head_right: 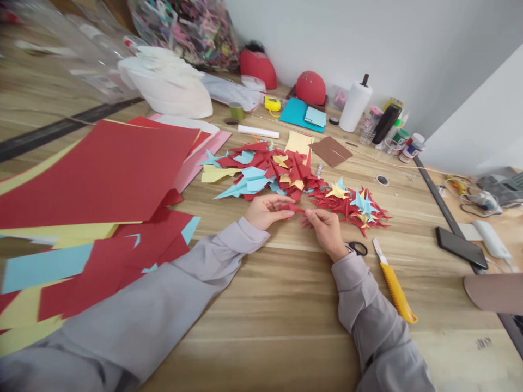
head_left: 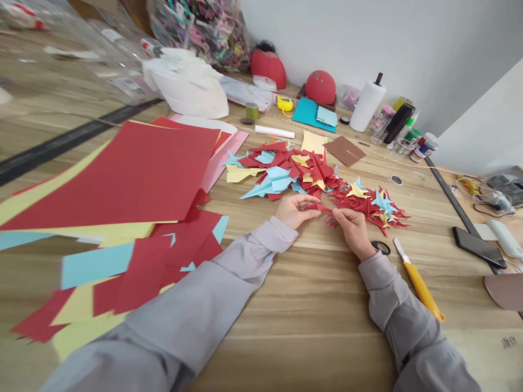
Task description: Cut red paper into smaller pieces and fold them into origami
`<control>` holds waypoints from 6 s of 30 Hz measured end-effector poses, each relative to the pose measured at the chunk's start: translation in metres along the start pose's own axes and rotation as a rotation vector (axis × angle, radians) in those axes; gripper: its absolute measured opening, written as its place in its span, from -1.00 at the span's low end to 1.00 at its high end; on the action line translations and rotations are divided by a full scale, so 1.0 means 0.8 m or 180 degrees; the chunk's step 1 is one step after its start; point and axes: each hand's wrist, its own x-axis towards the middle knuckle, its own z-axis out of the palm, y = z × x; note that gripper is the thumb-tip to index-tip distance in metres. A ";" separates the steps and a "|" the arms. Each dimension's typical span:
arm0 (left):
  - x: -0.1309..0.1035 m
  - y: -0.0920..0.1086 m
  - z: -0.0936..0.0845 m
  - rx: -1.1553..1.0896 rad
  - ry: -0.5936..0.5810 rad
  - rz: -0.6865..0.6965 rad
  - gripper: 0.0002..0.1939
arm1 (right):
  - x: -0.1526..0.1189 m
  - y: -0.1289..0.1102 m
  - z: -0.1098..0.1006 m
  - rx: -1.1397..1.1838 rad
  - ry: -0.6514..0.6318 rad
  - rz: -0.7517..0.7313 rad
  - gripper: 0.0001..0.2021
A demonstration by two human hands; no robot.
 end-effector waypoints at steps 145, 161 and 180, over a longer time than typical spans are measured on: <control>0.000 -0.012 0.000 0.0297 0.0200 0.0419 -0.61 | 0.001 0.003 0.002 0.0284 0.0178 0.0132 -0.53; -0.003 -0.003 -0.004 -0.1256 -0.0414 -0.0216 -0.60 | 0.000 0.021 0.008 0.0222 0.0559 -0.0239 -0.78; -0.017 -0.021 0.018 -0.0589 0.0673 -0.0292 -0.47 | -0.022 0.011 0.046 0.0098 0.0784 -0.0179 -0.82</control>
